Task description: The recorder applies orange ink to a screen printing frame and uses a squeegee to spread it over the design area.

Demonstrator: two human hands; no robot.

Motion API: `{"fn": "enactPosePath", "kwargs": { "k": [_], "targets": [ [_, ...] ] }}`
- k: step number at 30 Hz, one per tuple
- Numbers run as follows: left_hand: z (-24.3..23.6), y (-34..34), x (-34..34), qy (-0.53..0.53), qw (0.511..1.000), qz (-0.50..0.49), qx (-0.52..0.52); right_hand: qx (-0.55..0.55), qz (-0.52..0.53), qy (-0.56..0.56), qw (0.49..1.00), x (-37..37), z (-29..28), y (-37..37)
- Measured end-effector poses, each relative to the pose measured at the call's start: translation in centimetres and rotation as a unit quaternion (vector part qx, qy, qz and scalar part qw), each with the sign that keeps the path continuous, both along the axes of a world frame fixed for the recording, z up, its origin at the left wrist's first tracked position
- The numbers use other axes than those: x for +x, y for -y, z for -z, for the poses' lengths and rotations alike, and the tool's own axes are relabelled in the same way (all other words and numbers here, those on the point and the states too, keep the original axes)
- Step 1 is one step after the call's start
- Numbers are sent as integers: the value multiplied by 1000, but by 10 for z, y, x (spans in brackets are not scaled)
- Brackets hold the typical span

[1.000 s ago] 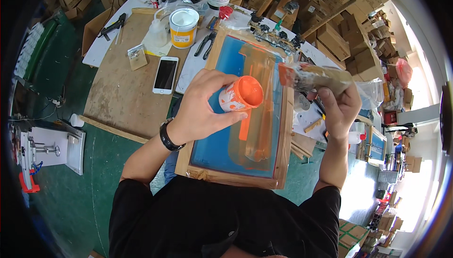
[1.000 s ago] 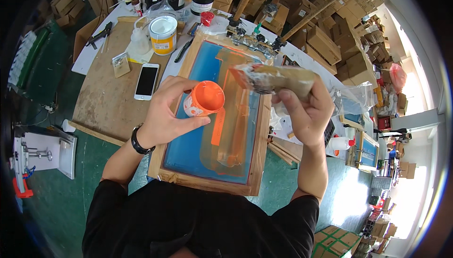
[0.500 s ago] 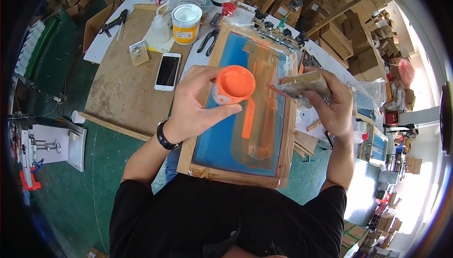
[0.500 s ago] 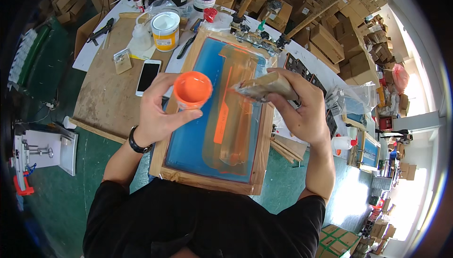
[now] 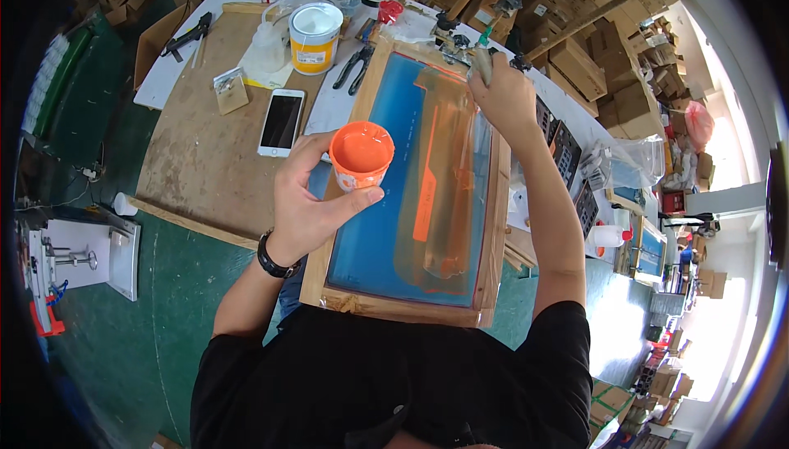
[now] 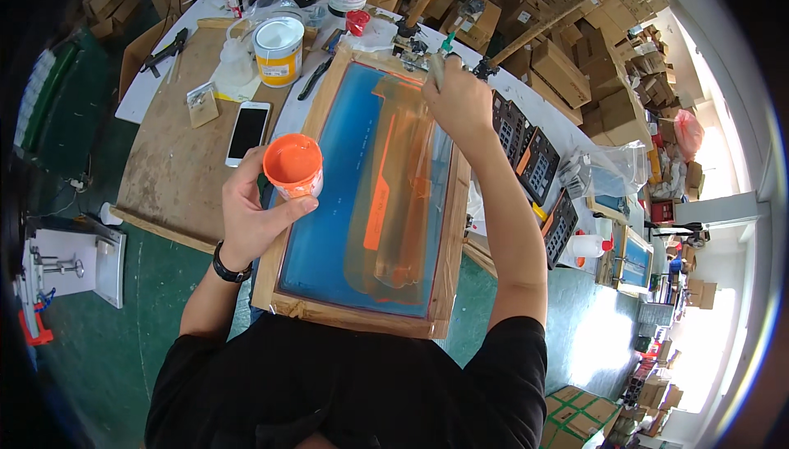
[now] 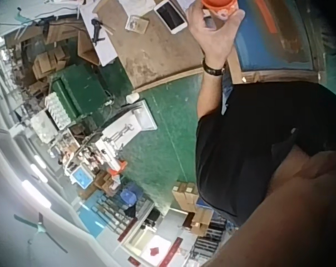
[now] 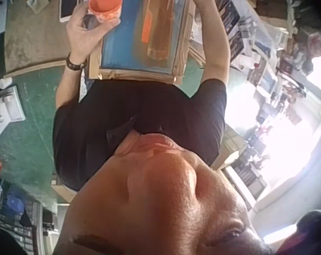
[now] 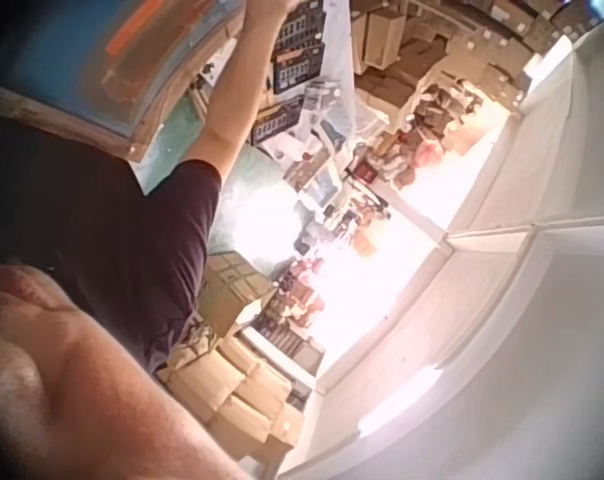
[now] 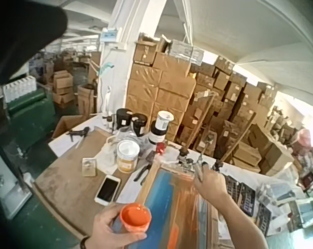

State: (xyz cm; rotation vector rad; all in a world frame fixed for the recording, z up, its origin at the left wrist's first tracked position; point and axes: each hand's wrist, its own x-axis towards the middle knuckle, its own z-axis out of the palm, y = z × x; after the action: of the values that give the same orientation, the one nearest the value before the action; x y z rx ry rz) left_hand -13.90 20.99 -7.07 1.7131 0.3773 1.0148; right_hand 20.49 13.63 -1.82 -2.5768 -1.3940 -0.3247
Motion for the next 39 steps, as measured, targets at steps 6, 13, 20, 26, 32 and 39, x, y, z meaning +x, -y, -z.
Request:
{"fn": "enactPosePath", "kwargs": {
  "k": [6, 13, 20, 26, 32, 39],
  "targets": [
    [3, 2, 1, 10, 999, 18, -30, -35, -35, 127, 991, 14, 37, -32],
    [6, 4, -4, 14, 997, 31, -73, -44, -133, 48, 989, 14, 41, -45],
    [8, 4, -11, 15, 997, 31, -66, -47, -249, -140, 957, 32, 12, -50],
    [10, 6, -12, 38, 993, 35, -110, -68, -271, -229, 932, 39, 1, -27],
    [9, 5, -14, 31, 994, 37, -102, -69, -281, -210, 934, 29, -16, 11],
    [-4, -11, -4, -15, 999, 30, -21, 157, -208, -496, 828, 27, -45, 61]
  ]
}}
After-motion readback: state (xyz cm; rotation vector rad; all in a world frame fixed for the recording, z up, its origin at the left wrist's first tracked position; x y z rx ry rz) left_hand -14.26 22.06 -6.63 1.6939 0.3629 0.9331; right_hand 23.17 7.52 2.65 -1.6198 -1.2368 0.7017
